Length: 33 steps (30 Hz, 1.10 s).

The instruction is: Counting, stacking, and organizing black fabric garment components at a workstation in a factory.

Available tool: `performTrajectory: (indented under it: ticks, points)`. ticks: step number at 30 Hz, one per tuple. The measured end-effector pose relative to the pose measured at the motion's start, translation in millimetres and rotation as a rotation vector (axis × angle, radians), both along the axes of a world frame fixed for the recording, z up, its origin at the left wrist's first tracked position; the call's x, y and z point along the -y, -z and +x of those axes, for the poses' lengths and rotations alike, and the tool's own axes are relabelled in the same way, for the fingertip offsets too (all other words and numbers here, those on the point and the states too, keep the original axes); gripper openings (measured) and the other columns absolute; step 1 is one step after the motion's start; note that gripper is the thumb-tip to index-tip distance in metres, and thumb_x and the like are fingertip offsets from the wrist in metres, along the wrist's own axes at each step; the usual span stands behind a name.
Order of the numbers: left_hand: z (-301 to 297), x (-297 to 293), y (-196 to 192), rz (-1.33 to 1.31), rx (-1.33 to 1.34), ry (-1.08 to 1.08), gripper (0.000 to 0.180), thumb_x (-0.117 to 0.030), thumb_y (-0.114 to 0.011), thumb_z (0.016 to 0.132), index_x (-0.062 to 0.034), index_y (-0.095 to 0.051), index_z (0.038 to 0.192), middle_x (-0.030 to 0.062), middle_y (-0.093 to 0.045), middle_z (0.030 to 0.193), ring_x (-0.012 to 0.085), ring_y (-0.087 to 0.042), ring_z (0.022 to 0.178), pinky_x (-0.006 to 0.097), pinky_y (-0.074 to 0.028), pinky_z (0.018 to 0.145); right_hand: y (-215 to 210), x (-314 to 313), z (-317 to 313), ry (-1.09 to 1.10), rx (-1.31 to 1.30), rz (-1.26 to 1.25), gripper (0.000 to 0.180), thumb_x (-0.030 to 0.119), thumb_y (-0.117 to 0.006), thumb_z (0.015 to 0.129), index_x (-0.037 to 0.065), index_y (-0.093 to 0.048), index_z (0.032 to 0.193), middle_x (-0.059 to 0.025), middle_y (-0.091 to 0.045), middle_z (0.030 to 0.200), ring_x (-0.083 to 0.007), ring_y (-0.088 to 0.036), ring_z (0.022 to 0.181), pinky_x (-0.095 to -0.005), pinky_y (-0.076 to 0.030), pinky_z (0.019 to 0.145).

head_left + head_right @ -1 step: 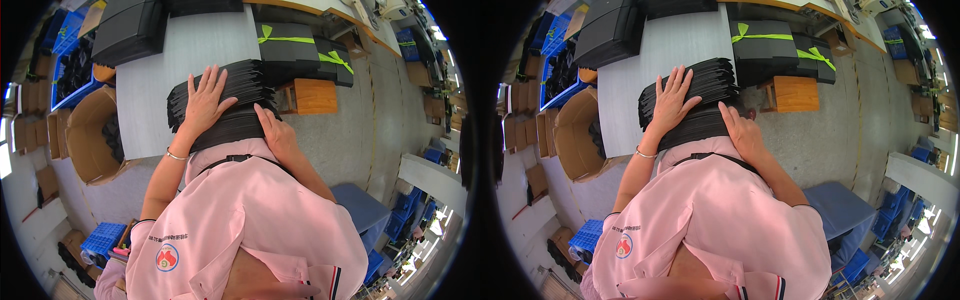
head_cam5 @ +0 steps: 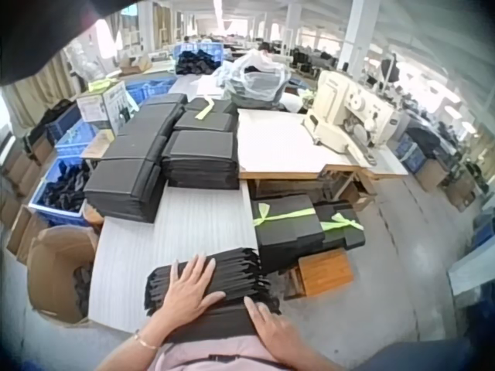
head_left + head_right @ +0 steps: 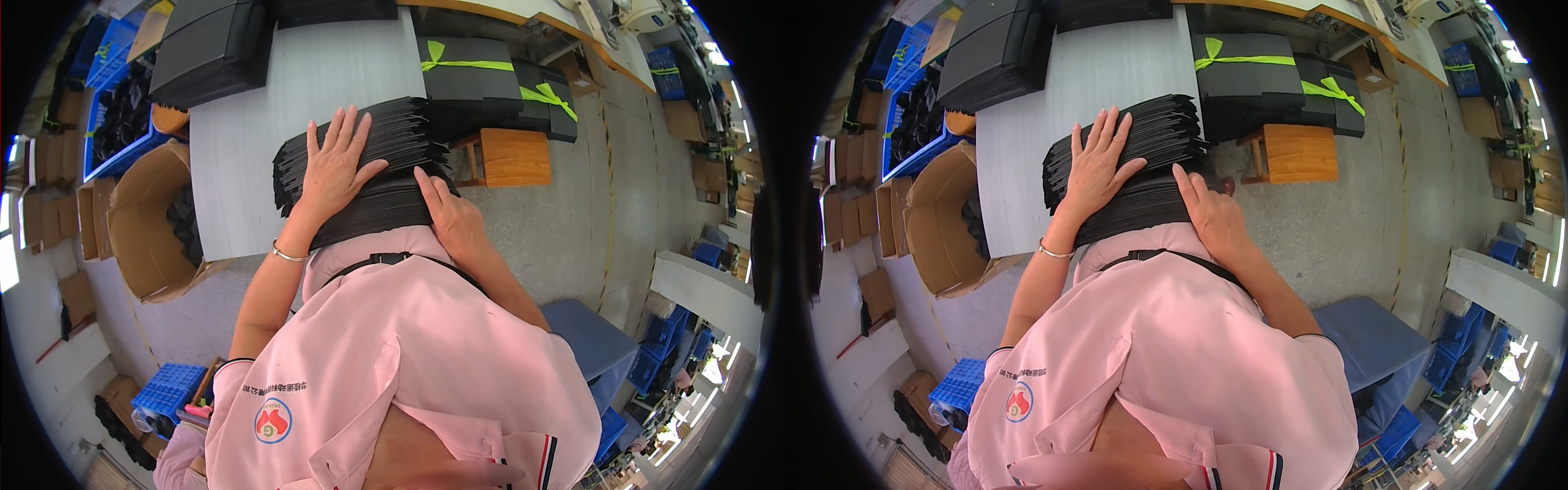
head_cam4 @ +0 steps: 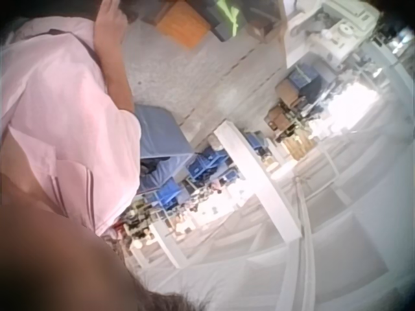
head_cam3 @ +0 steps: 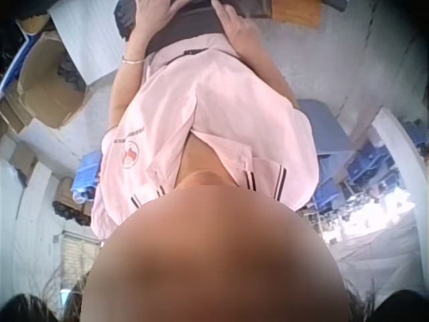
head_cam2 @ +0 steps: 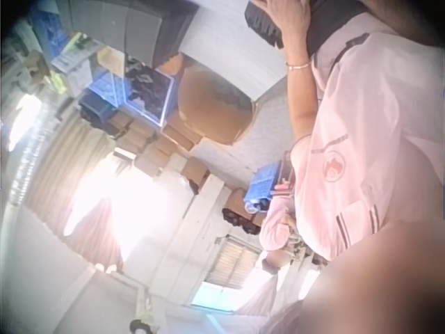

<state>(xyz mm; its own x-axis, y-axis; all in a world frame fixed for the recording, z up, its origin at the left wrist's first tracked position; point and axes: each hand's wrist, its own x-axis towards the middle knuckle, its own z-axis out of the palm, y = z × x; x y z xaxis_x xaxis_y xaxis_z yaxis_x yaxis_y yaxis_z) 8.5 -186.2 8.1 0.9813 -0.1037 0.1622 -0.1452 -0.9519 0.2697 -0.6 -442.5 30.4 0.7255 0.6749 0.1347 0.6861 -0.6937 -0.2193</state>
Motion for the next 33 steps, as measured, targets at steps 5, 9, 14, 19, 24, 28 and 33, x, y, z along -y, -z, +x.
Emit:
performTrajectory:
  ticks: [5,9,14,19,24,28,33]
  points:
    - [-0.4,0.6,1.4,0.013,0.007,-0.001,0.079,-0.057,-0.056,0.098,-0.0129,-0.035,0.160,0.0131,-0.031,0.166,0.0301,-0.026,0.155,0.059,-0.010,0.124,-3.7,-10.4,7.2,0.045,-0.140,-0.179,0.079,-0.002,-0.059,0.086,0.005,-0.030,0.159,-0.0117,-0.050,0.118,-0.0229,-0.068,0.073,-0.0366,-0.058,0.064]
    - [0.1,1.2,0.9,0.012,0.000,-0.006,0.080,-0.057,-0.057,0.098,-0.0129,-0.034,0.160,0.0131,-0.031,0.166,0.0299,-0.026,0.155,0.059,-0.010,0.124,3.4,-8.6,7.2,0.048,-0.146,-0.197,0.078,-0.004,-0.059,0.087,0.006,-0.031,0.159,-0.0126,-0.049,0.121,-0.0244,-0.070,0.077,-0.0377,-0.060,0.067]
    - [-0.3,1.1,-2.3,-0.004,-0.007,-0.008,0.082,-0.059,-0.057,0.097,-0.0129,-0.035,0.160,0.0131,-0.031,0.166,0.0300,-0.027,0.155,0.059,-0.010,0.124,2.3,-8.8,7.4,0.051,-0.156,-0.197,0.077,-0.004,-0.060,0.087,0.005,-0.032,0.158,-0.0131,-0.049,0.120,-0.0239,-0.070,0.078,-0.0376,-0.060,0.068]
    - [-0.1,1.0,-2.2,-0.005,-0.003,-0.009,0.083,-0.059,-0.059,0.096,-0.0131,-0.035,0.160,0.0126,-0.032,0.166,0.0300,-0.027,0.155,0.059,-0.011,0.124,1.9,-10.2,8.2,0.050,-0.142,-0.196,0.077,-0.003,-0.061,0.087,0.005,-0.032,0.158,-0.0133,-0.049,0.121,-0.0239,-0.070,0.079,-0.0375,-0.060,0.069]
    - [0.6,0.5,-1.5,-0.010,0.007,-0.012,0.084,-0.060,-0.059,0.095,-0.0131,-0.036,0.160,0.0127,-0.032,0.166,0.0301,-0.027,0.154,0.059,-0.011,0.124,6.2,-7.3,5.0,0.041,-0.100,-0.133,0.057,-0.004,-0.063,0.087,0.004,-0.049,0.142,-0.0145,-0.049,0.127,-0.0257,-0.070,0.081,-0.0382,-0.060,0.073]
    - [1.5,0.9,-0.5,-0.013,0.052,-0.003,0.086,-0.063,-0.060,0.092,-0.0099,-0.041,0.156,0.0143,-0.038,0.162,0.0314,-0.032,0.152,0.062,-0.014,0.123,7.6,-7.8,5.7,0.023,0.055,0.002,0.040,0.001,-0.061,0.086,0.003,-0.058,0.126,-0.0137,-0.053,0.136,-0.0184,-0.065,0.068,-0.0339,-0.057,0.063]
    - [1.3,0.5,-2.7,-0.022,0.047,-0.006,0.087,-0.064,-0.060,0.092,-0.0099,-0.040,0.157,0.0143,-0.037,0.162,0.0314,-0.032,0.152,0.062,-0.013,0.123,8.0,-9.0,6.8,-0.003,0.085,-0.053,0.040,0.001,-0.063,0.084,0.002,-0.058,0.124,-0.0173,-0.045,0.155,-0.0177,-0.064,0.068,-0.0328,-0.057,0.065]
